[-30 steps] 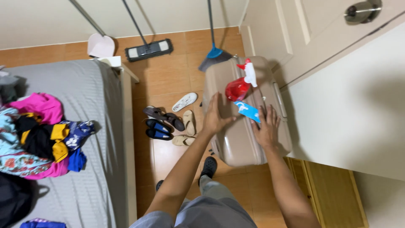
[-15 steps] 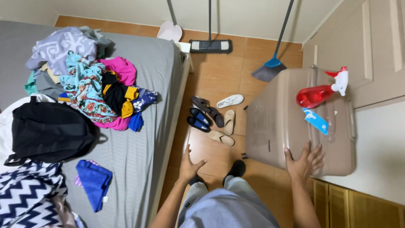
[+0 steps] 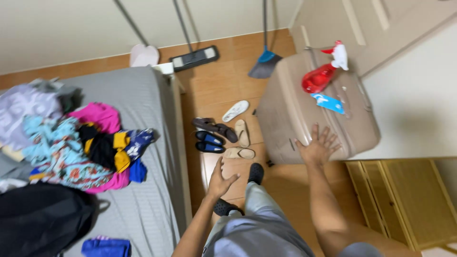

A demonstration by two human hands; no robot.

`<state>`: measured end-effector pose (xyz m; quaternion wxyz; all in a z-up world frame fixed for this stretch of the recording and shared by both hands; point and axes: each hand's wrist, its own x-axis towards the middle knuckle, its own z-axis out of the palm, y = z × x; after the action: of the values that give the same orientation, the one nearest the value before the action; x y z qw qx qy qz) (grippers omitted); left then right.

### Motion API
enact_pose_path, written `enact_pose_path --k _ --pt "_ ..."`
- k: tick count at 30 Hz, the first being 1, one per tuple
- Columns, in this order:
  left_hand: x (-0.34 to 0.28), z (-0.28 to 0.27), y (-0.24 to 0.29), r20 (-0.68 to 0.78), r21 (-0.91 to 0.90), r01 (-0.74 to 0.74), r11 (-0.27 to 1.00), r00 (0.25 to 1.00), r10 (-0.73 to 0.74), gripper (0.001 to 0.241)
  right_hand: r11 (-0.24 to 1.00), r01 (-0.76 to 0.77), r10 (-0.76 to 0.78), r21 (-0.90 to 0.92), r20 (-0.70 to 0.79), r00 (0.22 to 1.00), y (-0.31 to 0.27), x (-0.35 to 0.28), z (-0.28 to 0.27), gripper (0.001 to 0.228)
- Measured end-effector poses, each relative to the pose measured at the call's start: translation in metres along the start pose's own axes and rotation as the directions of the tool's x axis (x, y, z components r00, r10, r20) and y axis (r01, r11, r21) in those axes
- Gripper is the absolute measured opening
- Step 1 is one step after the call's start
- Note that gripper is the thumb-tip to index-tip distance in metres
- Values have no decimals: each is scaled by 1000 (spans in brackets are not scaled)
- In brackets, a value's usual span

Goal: The person sweeps the tiled floor with a broom, moving a wooden rack and a suitcase to clear the area. They then spray a cleaning solution onto the wooden rack and wipe it down with a cloth, cleaning the frame and the drawer front.

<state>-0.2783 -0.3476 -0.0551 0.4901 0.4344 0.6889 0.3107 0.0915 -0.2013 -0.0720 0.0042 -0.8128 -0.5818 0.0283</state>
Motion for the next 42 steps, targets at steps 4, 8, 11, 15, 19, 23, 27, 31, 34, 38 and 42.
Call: enact_pose_path --k 4,8,11,15,19,23,27,31,34,38,42 --pt "60 38 50 110 6 -257 966 961 255 110 997 -74 74 -3 26 997 -5 1 -10 108" --pt "87 60 129 229 33 -282 959 936 268 112 994 -105 105 19 16 994 2 25 -11 106" --pt "106 82 160 292 39 -222 974 935 202 114 993 -119 119 13 -2 993 12 44 -8 105" --pt "154 113 180 322 35 -255 966 918 231 116 990 -143 143 20 -3 990 17 66 -15 104" --pt "197 143 216 358 31 -330 943 885 298 117 984 -176 176 36 11 984 22 82 -18 104" --pt "221 172 240 383 1 -340 941 869 313 116 976 -212 212 58 11 977 26 97 -15 104" --pt "220 192 229 399 -25 -323 946 864 306 114 969 -239 240 67 -6 971 26 110 -11 104" --pt "206 193 188 406 -21 -285 958 874 269 109 959 -272 273 76 -9 962 16 117 -16 105" --pt "182 176 162 411 28 -209 977 894 180 104 954 -287 289 92 -5 957 15 115 -19 105" --pt "152 150 88 386 74 -89 993 921 54 89 950 -279 280 140 12 960 15 115 -27 105" --pt "104 98 38 339 54 4 999 941 -22 77 955 -180 204 236 -78 976 45 99 -8 102"
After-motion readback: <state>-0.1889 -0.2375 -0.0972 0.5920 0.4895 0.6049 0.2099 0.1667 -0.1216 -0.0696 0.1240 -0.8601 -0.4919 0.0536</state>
